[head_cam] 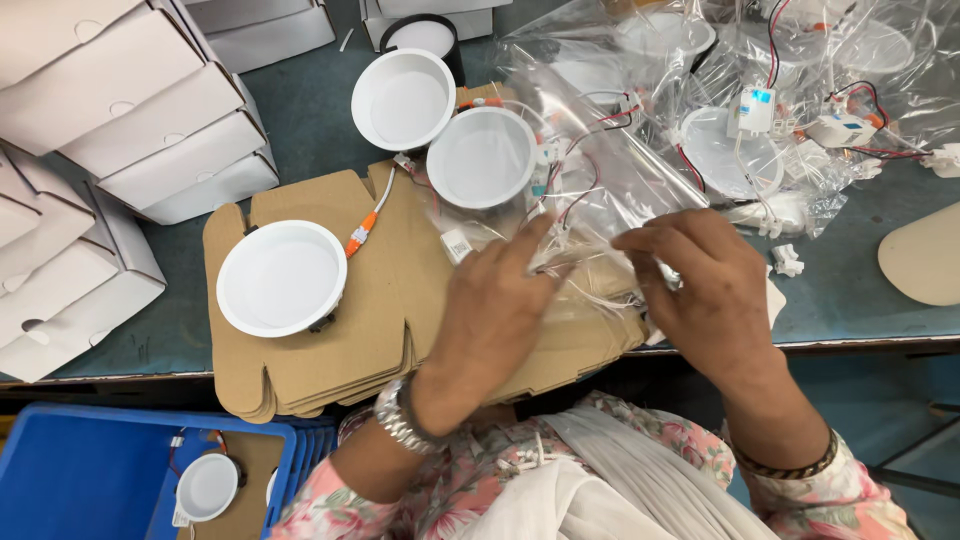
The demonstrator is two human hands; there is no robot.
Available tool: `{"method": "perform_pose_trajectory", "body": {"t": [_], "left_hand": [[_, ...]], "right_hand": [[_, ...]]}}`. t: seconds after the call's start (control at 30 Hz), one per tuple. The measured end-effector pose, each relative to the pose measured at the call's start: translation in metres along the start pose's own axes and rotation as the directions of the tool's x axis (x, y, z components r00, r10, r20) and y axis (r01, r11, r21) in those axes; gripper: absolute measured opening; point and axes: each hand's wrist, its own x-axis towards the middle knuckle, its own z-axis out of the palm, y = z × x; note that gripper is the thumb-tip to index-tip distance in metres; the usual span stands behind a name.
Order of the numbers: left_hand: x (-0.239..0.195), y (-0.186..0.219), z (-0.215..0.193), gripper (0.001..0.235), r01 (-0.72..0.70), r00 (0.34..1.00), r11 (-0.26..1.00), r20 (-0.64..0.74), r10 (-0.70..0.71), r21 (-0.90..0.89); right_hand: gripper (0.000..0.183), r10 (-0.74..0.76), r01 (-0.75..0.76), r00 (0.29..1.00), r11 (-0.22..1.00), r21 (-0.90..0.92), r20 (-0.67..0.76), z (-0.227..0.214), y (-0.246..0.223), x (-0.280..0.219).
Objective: The person assembles light fixtures by placing circular LED panels into plastic bags and connecting them with electronic drivers and wires on a cardboard workstation.
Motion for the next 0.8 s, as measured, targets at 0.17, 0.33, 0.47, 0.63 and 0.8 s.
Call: {"method": "perform_pose_trajectory", "body": {"t": [0.17, 0.33, 0.47, 0.63, 0.8], "left_hand": [[-0.020, -0.033, -0.012, 0.018, 0.201, 0.936, 0.964, 0.257, -0.241, 0.174], [-0.015, -0.031, -0.037, 0.045, 0.173, 0.966, 0.964, 0.155, -0.206, 0.202], [-0.010, -0.028, -0.043, 0.049, 0.125, 0.982, 0.989, 0.136, -0.134, 0.073], [-0.007, -0.043, -0.036, 0.011, 0.240, 0.949, 0.954, -0.248, -0.193, 0.179], [-0.004, -0.046, -0.035, 0.049, 0.290, 0.955, 0.908, -0.154, -0.254, 0.301]], "right_hand": [[0.023, 0.075, -0.063, 0.994, 0.988, 0.141, -0.084, 0.000, 0.019, -0.009], [0.026, 0.055, -0.033, 0.984, 0.991, 0.130, -0.171, 0.008, 0.027, -0.007], [0.023, -0.004, 0.028, 0.979, 0.993, 0.115, -0.205, 0.011, 0.027, -0.005], [0.026, -0.029, 0.049, 0.985, 0.992, 0.114, -0.168, 0.011, 0.027, -0.001], [0.022, -0.062, 0.070, 0.975, 0.997, 0.030, -0.211, 0.011, 0.013, 0.018]]}}
